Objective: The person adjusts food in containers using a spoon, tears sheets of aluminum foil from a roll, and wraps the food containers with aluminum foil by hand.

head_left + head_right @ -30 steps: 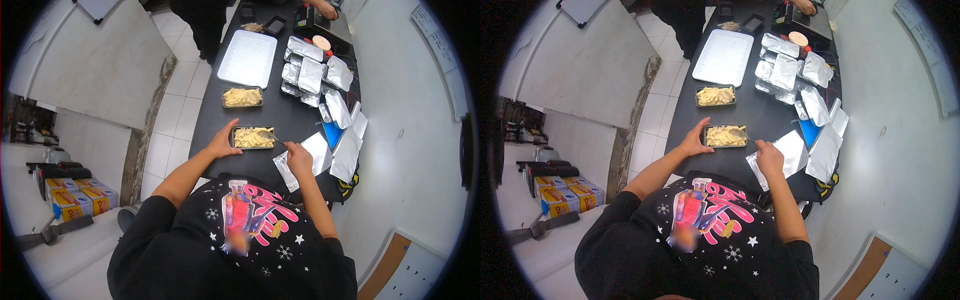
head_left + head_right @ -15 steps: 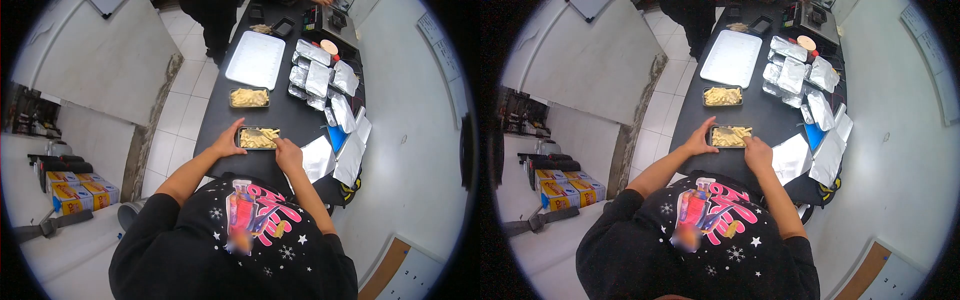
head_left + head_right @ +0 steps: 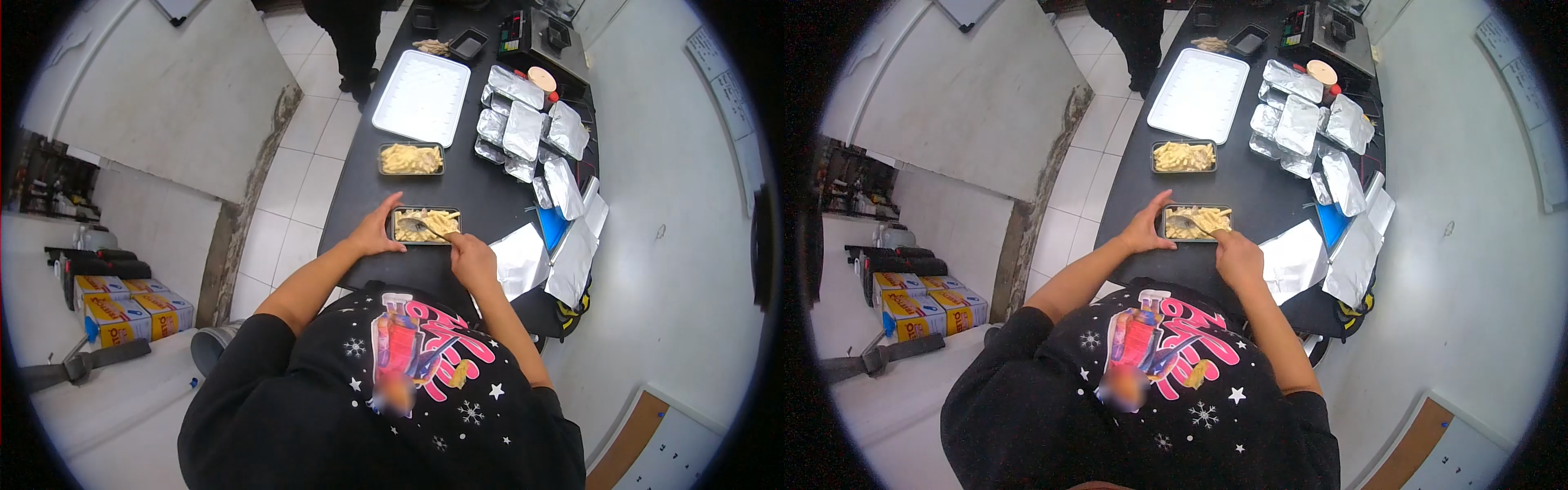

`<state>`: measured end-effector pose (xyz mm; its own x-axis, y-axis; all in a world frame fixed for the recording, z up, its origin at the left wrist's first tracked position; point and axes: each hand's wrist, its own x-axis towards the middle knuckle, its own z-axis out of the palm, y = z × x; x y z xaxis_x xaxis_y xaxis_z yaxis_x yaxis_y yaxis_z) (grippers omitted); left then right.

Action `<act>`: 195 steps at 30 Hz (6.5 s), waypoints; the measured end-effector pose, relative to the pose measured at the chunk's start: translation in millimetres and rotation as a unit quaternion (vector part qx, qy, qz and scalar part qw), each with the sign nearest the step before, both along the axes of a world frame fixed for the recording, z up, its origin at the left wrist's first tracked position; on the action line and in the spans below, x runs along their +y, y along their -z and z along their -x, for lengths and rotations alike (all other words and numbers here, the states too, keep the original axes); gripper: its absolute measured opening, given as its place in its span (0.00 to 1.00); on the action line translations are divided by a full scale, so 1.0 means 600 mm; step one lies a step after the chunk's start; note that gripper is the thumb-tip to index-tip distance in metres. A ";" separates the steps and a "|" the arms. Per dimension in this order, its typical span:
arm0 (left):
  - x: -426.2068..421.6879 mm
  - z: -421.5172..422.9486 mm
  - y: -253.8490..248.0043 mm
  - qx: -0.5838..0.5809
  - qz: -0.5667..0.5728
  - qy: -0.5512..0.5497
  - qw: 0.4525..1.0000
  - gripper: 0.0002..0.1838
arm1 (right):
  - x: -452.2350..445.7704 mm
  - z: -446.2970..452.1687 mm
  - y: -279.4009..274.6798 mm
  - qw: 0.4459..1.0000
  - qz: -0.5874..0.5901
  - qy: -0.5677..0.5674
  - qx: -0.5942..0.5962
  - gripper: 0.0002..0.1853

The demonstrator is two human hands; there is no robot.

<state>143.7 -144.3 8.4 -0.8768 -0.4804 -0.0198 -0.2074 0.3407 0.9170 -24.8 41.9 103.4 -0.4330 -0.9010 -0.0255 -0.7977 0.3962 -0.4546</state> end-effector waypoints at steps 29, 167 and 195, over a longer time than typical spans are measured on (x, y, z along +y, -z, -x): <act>0.003 -0.005 -0.013 -0.009 -0.010 0.015 1.000 0.67 | 0.000 -0.016 -0.018 0.997 -0.004 -0.043 0.060 0.08; -0.010 0.008 -0.194 0.139 -0.393 -0.213 0.884 0.51 | 0.010 0.106 -0.162 0.780 0.332 0.116 -0.519 0.05; 0.062 0.036 -0.030 -0.095 0.397 0.076 0.910 0.35 | 0.052 0.056 0.185 0.827 0.222 0.231 -0.462 0.07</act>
